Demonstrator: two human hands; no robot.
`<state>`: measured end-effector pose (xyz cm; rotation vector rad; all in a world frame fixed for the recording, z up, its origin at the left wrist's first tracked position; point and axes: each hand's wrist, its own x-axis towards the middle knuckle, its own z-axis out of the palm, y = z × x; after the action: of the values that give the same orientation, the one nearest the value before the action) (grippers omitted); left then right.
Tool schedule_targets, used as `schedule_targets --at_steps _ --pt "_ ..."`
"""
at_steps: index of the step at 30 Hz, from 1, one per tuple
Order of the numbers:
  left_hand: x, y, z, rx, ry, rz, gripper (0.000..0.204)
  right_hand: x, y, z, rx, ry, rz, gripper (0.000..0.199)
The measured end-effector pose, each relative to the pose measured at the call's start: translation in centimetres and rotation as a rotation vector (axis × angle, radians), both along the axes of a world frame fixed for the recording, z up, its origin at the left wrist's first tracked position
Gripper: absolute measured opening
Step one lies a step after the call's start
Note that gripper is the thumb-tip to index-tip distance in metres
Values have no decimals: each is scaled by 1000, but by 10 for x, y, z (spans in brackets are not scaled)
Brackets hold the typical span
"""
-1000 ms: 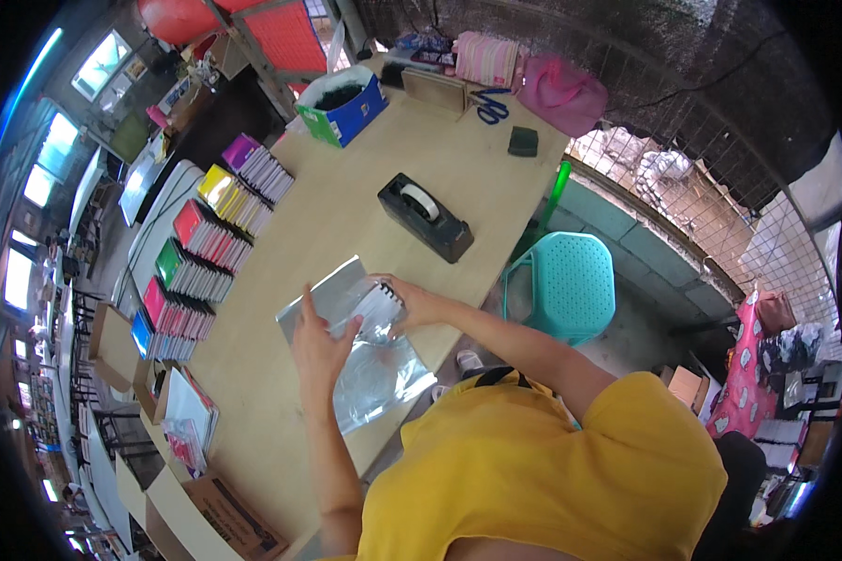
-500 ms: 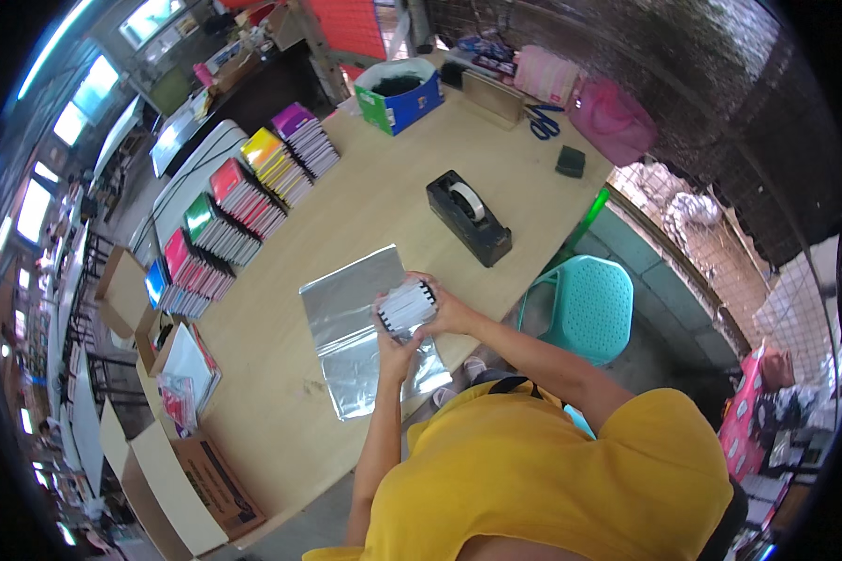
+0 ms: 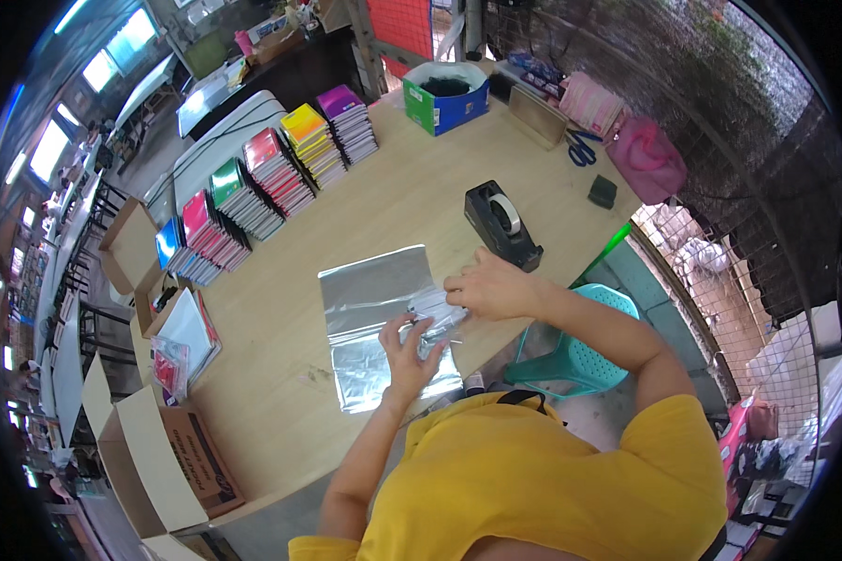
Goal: The person selects several colorful notebooks from stacks on a table, aligns them, and places the small stack inside a plastic sleeve. They then use tape to seal the sleeve and place the packaged notebooks into a cardboard box.
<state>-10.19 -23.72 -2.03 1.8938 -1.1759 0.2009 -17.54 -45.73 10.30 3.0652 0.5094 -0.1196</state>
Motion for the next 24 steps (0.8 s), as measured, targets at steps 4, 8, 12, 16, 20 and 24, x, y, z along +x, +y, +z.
schedule_targets --at_steps 4,8,12,16,20,24 --pt "32 12 25 174 -191 -245 59 19 -14 8 -5 145 86 22" --pt "64 13 44 367 -336 -465 69 34 -13 19 527 -69 -23 26" --pt "67 6 49 435 -349 -529 71 58 -8 3 285 39 -305 34" --pt "67 8 42 439 -310 -499 68 48 -16 21 460 -310 -146 35" --pt "72 2 39 414 -283 -560 69 27 -13 33 187 87 276 24" --pt "76 -3 51 473 -337 -597 72 34 -26 0 27 179 241 11"
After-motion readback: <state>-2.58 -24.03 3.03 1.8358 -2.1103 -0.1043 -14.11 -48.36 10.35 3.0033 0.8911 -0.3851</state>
